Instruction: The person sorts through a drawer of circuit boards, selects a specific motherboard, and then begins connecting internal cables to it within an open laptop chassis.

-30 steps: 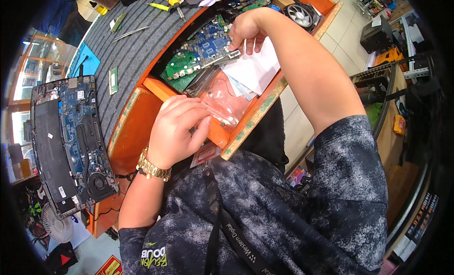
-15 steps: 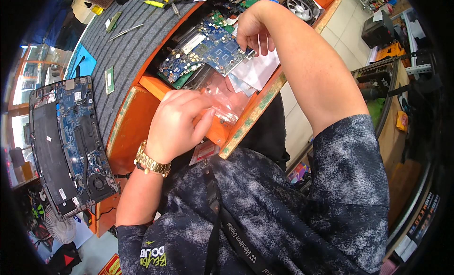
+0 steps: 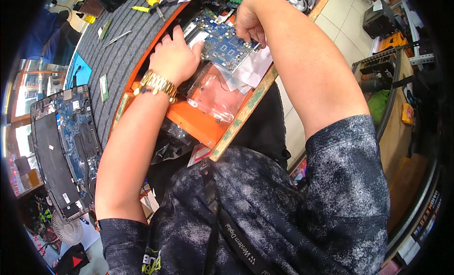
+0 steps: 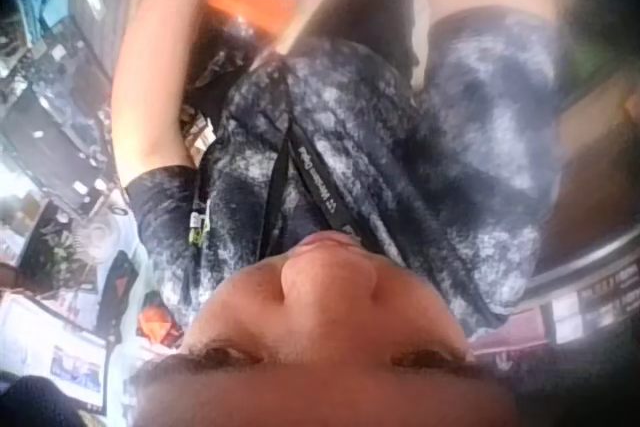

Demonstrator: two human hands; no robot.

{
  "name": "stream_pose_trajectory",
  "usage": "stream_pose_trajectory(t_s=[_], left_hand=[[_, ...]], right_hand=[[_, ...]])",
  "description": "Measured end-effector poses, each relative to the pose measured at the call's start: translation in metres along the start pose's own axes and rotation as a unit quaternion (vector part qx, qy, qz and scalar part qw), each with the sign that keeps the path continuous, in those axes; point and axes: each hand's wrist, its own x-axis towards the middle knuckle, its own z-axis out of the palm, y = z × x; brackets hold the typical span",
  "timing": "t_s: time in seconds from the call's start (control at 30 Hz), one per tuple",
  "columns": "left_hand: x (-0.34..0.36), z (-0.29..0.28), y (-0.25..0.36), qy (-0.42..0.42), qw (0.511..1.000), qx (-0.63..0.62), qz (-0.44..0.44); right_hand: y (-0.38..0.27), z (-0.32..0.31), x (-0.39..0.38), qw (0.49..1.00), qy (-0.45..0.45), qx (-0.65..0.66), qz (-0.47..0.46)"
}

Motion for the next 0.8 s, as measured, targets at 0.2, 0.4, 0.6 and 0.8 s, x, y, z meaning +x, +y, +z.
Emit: stream_pose_trajectory(t_s=[0.2,0.4,0.6,0.8], left_hand=[[0.057,0.031,-0.017,-0.062,0.996,-0.041,-0.054],[0.058,0.020,-0.008,-0.018,0.998,-0.037,-0.043],[0.051,0.012,0.005,0.002,1.000,-0.015,-0.013],[0.053,0.029,-0.020,0.011,0.999,-0.041,-0.003]], right_hand=[[-0.003,0.028,-0.029,0.983,0.185,-0.023,-0.003],[-0.008,0.042,-0.039,0.982,0.185,-0.006,0.023],[0.004,0.013,-0.015,0.995,0.086,-0.041,0.025],[-0.004,0.015,-0.019,0.988,0.138,-0.067,-0.004]])
